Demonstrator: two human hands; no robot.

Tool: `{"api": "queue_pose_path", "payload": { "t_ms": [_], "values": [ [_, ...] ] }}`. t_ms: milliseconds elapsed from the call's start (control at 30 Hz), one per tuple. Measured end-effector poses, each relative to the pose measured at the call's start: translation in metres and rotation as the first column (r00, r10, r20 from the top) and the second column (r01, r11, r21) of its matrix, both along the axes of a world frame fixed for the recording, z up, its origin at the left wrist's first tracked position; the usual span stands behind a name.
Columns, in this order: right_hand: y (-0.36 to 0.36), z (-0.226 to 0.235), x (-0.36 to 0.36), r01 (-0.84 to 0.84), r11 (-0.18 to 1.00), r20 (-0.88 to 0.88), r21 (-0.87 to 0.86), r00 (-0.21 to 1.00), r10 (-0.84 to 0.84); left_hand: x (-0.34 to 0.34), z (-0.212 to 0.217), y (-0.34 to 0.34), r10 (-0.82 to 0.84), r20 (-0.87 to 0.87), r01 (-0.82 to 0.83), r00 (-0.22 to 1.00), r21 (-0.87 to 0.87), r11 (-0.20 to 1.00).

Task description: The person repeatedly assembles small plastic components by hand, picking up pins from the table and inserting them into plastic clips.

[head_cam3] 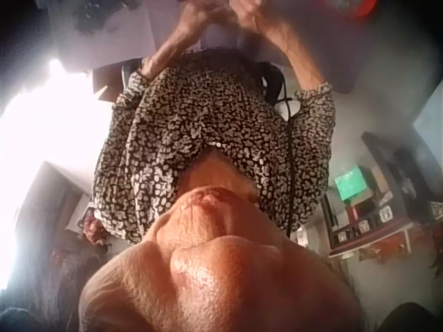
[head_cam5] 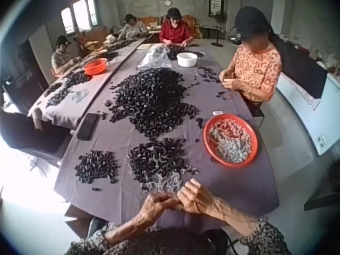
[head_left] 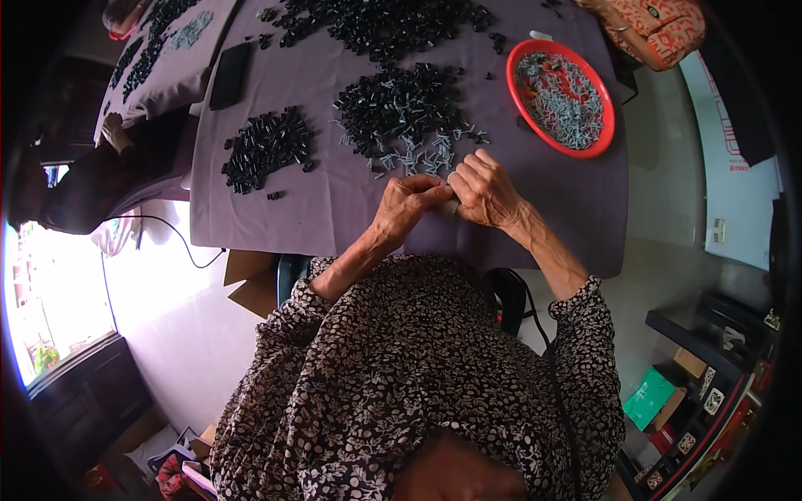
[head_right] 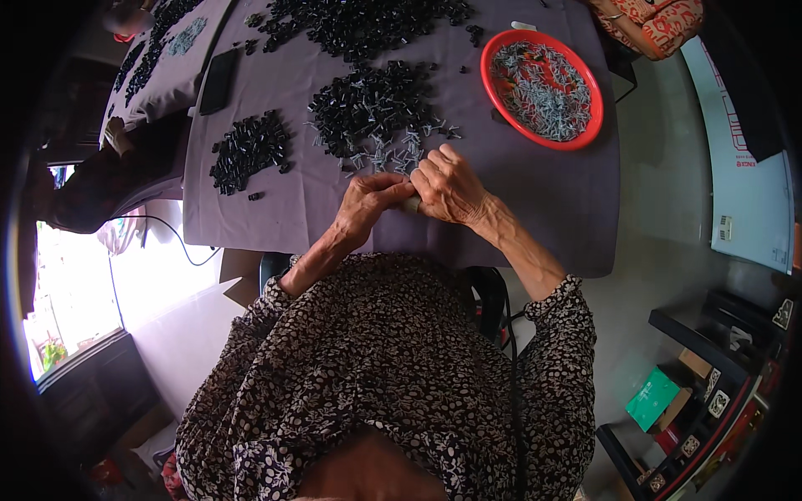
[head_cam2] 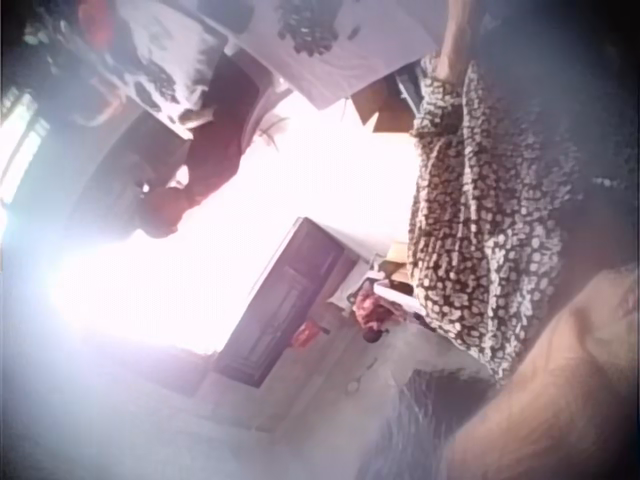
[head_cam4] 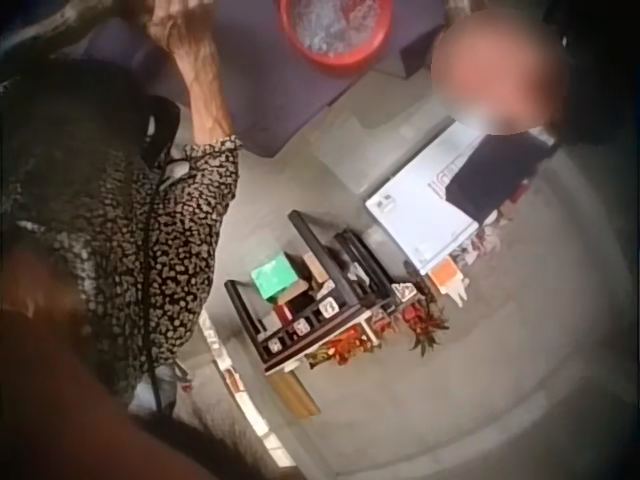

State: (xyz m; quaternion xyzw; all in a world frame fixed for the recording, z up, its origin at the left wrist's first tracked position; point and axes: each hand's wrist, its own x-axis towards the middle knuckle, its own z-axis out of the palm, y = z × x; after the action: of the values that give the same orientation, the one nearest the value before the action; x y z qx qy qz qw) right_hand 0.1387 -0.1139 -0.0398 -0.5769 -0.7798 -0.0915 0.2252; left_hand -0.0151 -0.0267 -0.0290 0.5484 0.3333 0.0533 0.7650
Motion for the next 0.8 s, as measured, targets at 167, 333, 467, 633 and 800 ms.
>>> {"api": "queue_pose_path", "payload": {
  "t_ms": [167, 333, 467, 633, 800],
  "values": [
    [-0.004, -0.007, -0.001, -0.028, 0.999, 0.022, -0.021, 0.999, 0.029, -0.002, 0.004, 0.002, -0.116, -0.042, 0.121, 0.992, 0.144, 0.982],
    [-0.004, -0.003, -0.009, 0.041, 0.996, -0.027, -0.073, 0.999, -0.043, -0.009, -0.005, 0.005, -0.036, -0.032, 0.04, 0.999, 0.145, 0.989],
    [-0.009, 0.007, 0.003, 0.174, 0.977, -0.268, -0.127, 0.942, -0.203, -0.036, -0.006, 0.038, 0.202, 0.028, -0.199, 0.979, 0.344, 0.918],
    [-0.009, -0.011, 0.044, 0.41, 0.889, -0.399, -0.203, 0.794, -0.458, -0.077, -0.019, 0.102, 0.402, 0.036, -0.276, 0.915, 0.783, 0.557],
    [0.007, -0.013, 0.047, 0.369, 0.896, -0.332, -0.248, 0.836, -0.436, -0.095, -0.017, 0.126, 0.462, -0.047, -0.133, 0.886, 0.928, 0.349]
  ]
}}
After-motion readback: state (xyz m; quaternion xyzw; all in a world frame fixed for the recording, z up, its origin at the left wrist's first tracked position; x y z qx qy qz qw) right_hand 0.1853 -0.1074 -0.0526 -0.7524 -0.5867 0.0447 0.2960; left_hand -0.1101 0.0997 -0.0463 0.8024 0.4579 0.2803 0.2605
